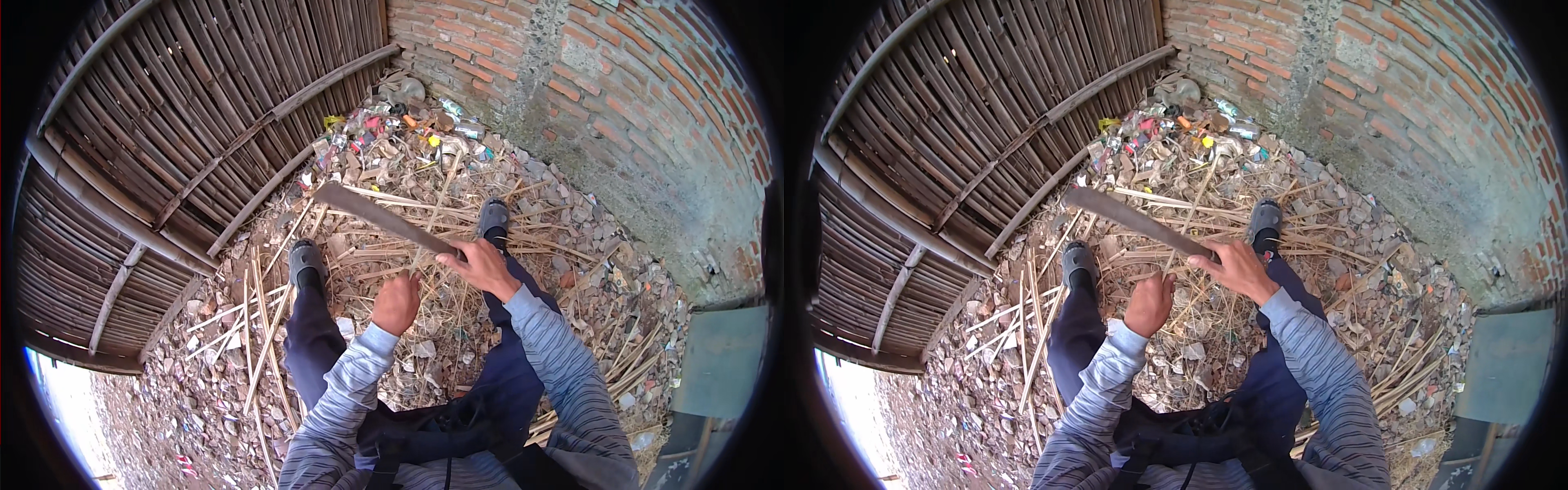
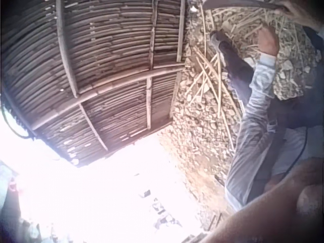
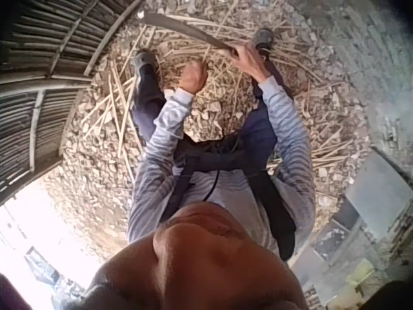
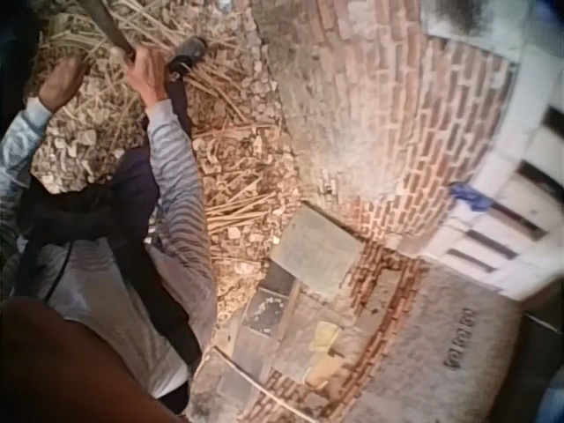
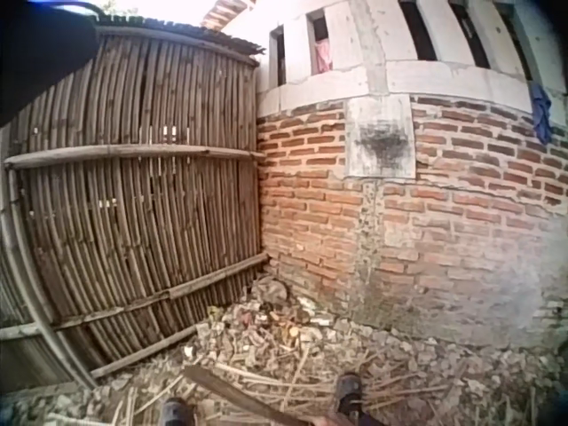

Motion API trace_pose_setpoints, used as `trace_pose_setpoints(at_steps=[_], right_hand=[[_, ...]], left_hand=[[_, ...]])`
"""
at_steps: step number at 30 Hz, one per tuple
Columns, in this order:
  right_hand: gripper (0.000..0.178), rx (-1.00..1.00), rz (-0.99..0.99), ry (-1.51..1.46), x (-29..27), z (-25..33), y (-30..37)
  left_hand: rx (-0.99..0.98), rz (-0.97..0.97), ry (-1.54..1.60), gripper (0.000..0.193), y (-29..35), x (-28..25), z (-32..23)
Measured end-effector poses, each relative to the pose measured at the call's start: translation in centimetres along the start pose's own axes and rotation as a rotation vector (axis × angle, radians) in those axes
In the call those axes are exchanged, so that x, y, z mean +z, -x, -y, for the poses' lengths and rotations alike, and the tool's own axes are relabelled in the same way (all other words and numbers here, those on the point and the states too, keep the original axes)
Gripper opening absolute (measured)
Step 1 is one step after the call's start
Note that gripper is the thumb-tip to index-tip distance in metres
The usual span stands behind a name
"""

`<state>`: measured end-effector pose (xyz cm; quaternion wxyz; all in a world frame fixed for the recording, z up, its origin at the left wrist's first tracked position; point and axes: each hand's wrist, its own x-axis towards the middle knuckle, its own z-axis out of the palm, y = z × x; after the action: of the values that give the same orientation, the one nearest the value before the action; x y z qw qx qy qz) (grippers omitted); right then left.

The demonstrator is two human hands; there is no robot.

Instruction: The person scrapes and shaves down a bamboo strip using a machete.

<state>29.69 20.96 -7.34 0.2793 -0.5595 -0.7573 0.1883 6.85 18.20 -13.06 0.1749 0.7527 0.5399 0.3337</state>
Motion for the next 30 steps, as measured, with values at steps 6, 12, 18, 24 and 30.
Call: trace_pose_setpoints(at_steps=[6,12,18,24,30], right_hand=[[0.066,-0.121,0.160,0.045,3.1,0.4,-0.6],[0.072,-0.096,0.286,0.043,4.3,2.1,-1.7],[0.074,-0.064,0.276,0.021,4.8,1.3,-2.8],[0.075,0.021,0.243,0.029,4.4,-1.1,-4.2],[0.079,0.015,0.195,0.059,4.8,-3.1,-5.1]], left_hand=[[-0.106,0.062,-0.044,0.024,-0.2,-0.5,0.4],[-0.095,0.050,-0.053,0.031,0.7,-0.5,3.5],[-0.146,0.113,-0.082,0.023,0.9,-0.6,3.9],[-0.117,0.033,-0.117,0.028,1.4,-0.6,3.7],[-0.046,0.039,-0.162,0.027,2.2,-0.9,3.6]])
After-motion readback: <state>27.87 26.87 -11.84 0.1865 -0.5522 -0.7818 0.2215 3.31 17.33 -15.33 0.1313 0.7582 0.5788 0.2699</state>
